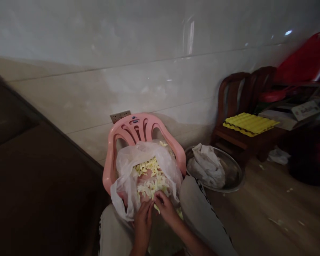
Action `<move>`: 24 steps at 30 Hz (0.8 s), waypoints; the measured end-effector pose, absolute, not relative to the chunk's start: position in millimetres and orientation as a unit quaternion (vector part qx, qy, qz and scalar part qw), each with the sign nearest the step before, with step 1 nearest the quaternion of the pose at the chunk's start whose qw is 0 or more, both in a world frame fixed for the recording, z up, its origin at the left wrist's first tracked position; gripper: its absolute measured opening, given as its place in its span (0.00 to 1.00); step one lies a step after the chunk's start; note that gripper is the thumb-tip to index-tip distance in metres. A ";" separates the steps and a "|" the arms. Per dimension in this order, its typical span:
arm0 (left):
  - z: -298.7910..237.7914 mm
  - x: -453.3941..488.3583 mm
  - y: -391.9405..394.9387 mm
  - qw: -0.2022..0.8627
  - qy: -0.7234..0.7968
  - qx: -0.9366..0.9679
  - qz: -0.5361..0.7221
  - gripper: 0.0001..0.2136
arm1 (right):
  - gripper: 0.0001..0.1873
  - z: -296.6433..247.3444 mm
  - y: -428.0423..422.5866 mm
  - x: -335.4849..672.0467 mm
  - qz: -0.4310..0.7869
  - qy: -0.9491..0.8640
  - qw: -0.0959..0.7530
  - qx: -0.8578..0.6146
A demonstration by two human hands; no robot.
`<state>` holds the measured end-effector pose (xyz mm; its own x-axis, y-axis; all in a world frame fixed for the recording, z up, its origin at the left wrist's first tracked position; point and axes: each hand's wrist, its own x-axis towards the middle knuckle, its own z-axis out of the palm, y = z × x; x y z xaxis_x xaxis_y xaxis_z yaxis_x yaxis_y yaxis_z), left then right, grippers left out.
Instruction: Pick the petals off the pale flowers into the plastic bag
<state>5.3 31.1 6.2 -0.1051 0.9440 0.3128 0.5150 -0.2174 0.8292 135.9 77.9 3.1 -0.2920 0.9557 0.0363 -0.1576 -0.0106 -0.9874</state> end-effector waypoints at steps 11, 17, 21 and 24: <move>9.0 7.4 28.9 0.220 0.591 0.650 0.425 0.16 | 0.08 6.0 82.6 141.6 0.502 -0.585 0.481 -0.417; 3.0 8.2 35.3 0.149 0.616 0.631 0.446 0.17 | 0.05 7.8 82.0 143.4 0.492 -0.614 0.455 -0.417; -8.9 3.2 39.3 0.147 0.617 0.631 0.448 0.18 | 0.06 7.7 81.2 142.0 0.485 -0.628 0.452 -0.407; -19.6 -1.7 41.9 0.211 0.617 0.600 0.463 0.18 | 0.06 8.1 79.8 140.9 0.484 -0.633 0.453 -0.399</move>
